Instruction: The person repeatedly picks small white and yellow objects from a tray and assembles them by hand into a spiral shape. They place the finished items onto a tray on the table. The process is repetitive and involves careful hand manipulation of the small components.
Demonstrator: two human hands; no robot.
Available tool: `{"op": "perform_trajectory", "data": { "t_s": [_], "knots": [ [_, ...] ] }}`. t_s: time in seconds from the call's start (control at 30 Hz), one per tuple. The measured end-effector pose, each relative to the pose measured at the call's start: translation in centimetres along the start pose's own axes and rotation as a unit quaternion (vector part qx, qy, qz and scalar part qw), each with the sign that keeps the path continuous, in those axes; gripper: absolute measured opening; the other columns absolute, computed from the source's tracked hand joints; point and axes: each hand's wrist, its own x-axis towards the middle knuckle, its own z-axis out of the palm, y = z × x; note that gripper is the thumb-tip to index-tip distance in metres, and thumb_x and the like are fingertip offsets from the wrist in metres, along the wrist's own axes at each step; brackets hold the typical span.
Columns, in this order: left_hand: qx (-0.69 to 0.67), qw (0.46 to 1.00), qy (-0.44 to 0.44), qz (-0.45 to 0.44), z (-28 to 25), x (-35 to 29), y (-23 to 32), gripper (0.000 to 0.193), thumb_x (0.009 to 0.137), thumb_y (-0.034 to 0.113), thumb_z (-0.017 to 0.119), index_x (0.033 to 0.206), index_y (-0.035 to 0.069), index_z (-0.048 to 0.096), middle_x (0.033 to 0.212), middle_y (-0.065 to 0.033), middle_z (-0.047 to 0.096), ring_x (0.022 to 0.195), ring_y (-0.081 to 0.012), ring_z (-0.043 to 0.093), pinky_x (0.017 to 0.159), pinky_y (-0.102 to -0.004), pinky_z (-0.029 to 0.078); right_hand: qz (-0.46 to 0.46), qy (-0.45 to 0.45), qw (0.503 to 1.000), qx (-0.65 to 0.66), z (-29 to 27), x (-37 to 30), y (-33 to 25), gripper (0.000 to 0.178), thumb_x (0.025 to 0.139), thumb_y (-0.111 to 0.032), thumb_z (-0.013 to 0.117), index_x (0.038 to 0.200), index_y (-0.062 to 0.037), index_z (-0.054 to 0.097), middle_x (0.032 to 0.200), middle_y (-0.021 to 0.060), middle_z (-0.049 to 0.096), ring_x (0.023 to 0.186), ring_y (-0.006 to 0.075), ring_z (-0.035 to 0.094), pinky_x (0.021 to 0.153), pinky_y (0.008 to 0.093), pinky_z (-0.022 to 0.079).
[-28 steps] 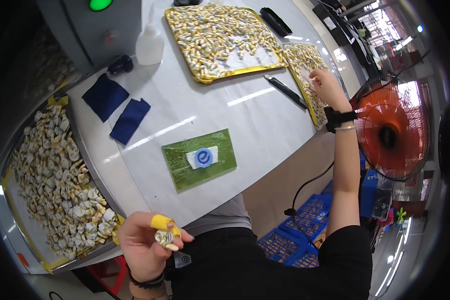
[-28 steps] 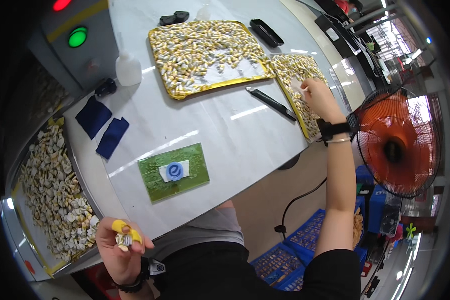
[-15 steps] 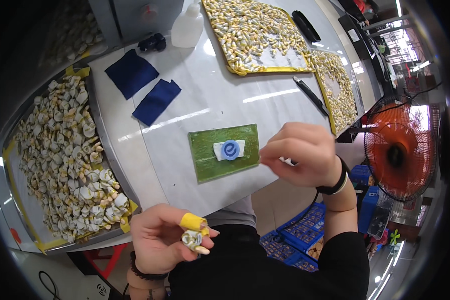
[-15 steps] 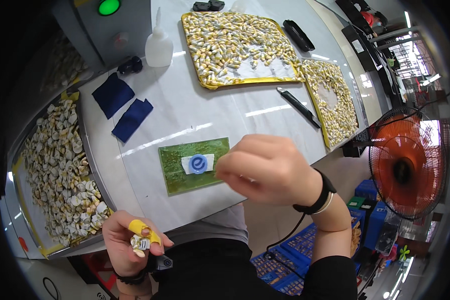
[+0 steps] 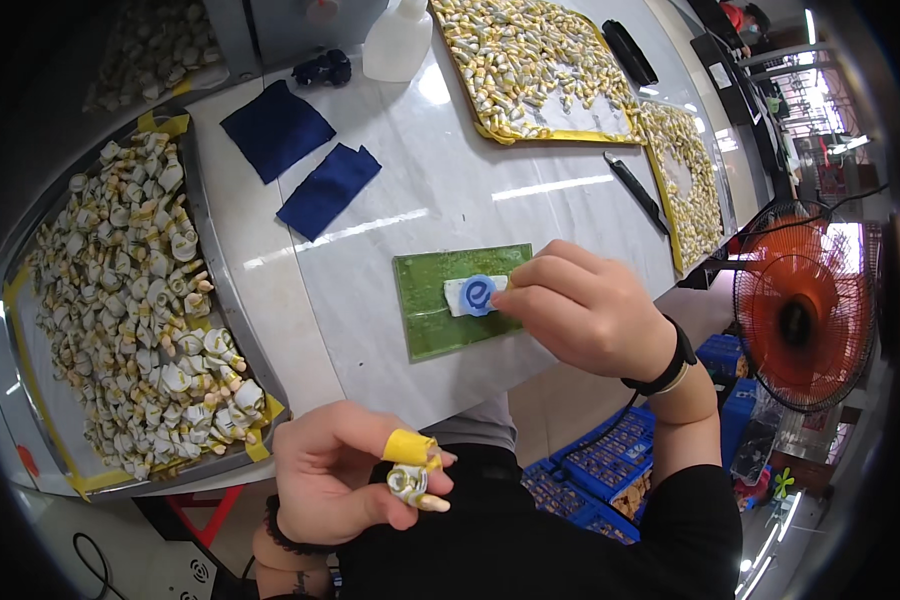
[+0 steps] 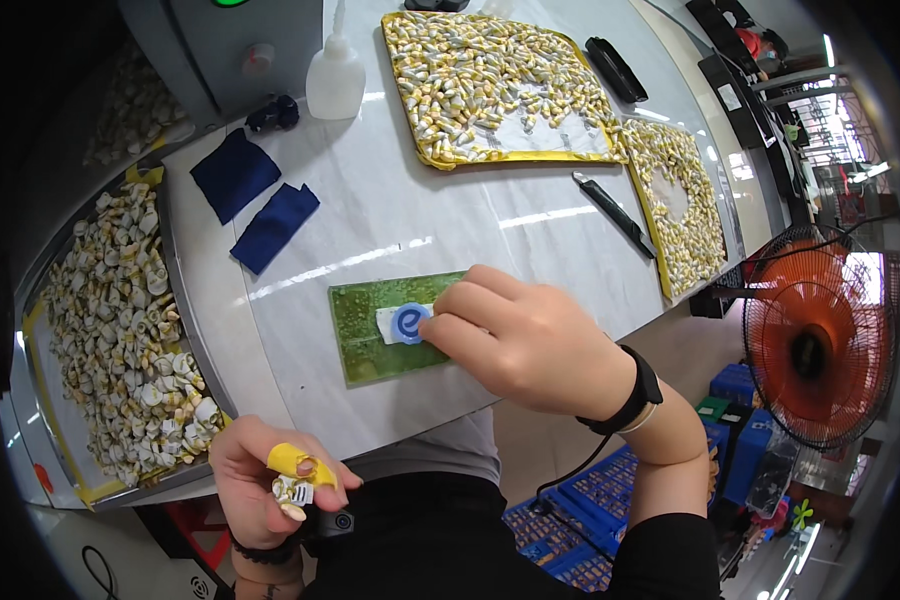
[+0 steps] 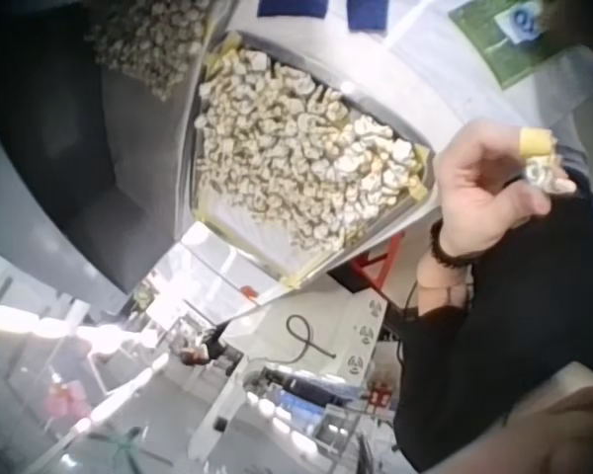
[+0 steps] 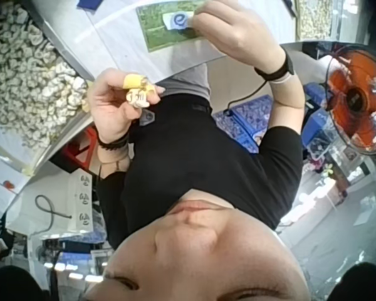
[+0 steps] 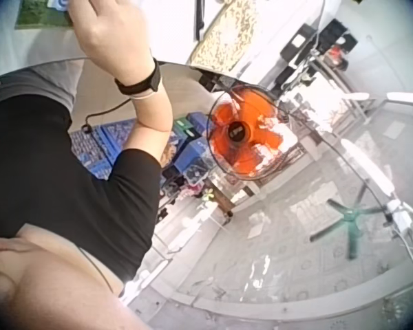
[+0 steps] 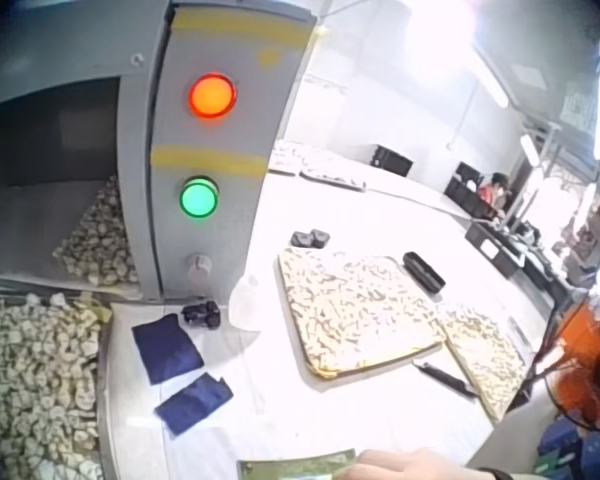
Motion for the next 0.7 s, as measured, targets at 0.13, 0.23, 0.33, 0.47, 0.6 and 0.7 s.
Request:
{"op": "perform_trajectory", "data": {
  "t_s": [0.13, 0.23, 0.33, 0.47, 0.6, 0.7],
  "knots": [
    [0.13, 0.983, 0.075, 0.107, 0.5, 0.2, -0.7, 0.047, 0.07, 0.035, 0.079, 0.09, 0.001, 0.053, 0.079, -0.0126, 0.063, 0.072, -0.0207, 0.064, 0.07, -0.0376, 0.055, -0.003, -0.011, 1.0, -0.007, 0.3, -0.1, -0.6, 0.026, 0.065, -0.005, 0.063, 0.09, -0.002, 0.06, 0.08, 0.0053, 0.053, 0.075, 0.0197, 0.056, 0.054, 0.0263, 0.048],
    [0.245, 0.952, 0.052, 0.176, 0.3, 0.4, -1.2, 0.045, 0.071, 0.033, 0.079, 0.091, 0.002, 0.053, 0.082, -0.0116, 0.062, 0.075, -0.0201, 0.062, 0.073, -0.037, 0.055, 0.009, 0.029, 0.999, 0.017, 0.6, 0.1, -1.1, 0.026, 0.064, -0.001, 0.066, 0.09, -0.0014, 0.061, 0.079, 0.006, 0.055, 0.071, 0.0199, 0.057, 0.054, 0.0262, 0.048],
    [0.328, 0.916, -0.003, 0.23, -0.2, 0.5, -1.3, 0.044, 0.069, 0.029, 0.08, 0.092, 0.003, 0.054, 0.083, -0.0116, 0.064, 0.075, -0.0213, 0.062, 0.075, -0.0392, 0.054, 0.052, 0.113, 0.982, 0.141, 0.1, 0.4, -2.1, 0.025, 0.064, 0.003, 0.07, 0.087, -0.0013, 0.064, 0.077, 0.0067, 0.06, 0.065, 0.0199, 0.059, 0.053, 0.0261, 0.048],
    [0.308, 0.912, -0.027, 0.269, 0.1, 0.9, -1.2, 0.033, 0.065, 0.008, 0.082, 0.09, -0.001, 0.063, 0.086, -0.0128, 0.068, 0.073, -0.0227, 0.067, 0.074, -0.0362, 0.055, 0.087, 0.166, 0.92, 0.346, -0.8, 0.8, -4.5, 0.021, 0.065, 0.005, 0.072, 0.085, -0.0014, 0.066, 0.075, 0.0084, 0.064, 0.061, 0.02, 0.062, 0.052, 0.0265, 0.049],
    [0.314, 0.908, -0.036, 0.273, 0.3, 1.0, -1.1, 0.03, 0.066, 0.008, 0.081, 0.089, -0.001, 0.065, 0.086, -0.0123, 0.068, 0.069, -0.0213, 0.067, 0.075, -0.0373, 0.055, 0.059, 0.181, 0.897, 0.399, -0.3, 1.0, -5.3, 0.019, 0.068, 0.005, 0.072, 0.085, -0.0002, 0.066, 0.076, 0.0105, 0.065, 0.063, 0.0209, 0.063, 0.053, 0.0268, 0.049],
    [0.314, 0.911, -0.032, 0.265, 0.6, 1.1, -0.9, 0.028, 0.066, 0.008, 0.081, 0.088, -0.001, 0.065, 0.086, -0.0116, 0.068, 0.071, -0.0212, 0.067, 0.074, -0.0369, 0.055, 0.022, 0.181, 0.897, 0.402, -0.2, 1.0, -5.2, 0.017, 0.07, 0.006, 0.07, 0.085, 0.0009, 0.065, 0.078, 0.0115, 0.064, 0.063, 0.0218, 0.062, 0.053, 0.0274, 0.049]
  ]
}}
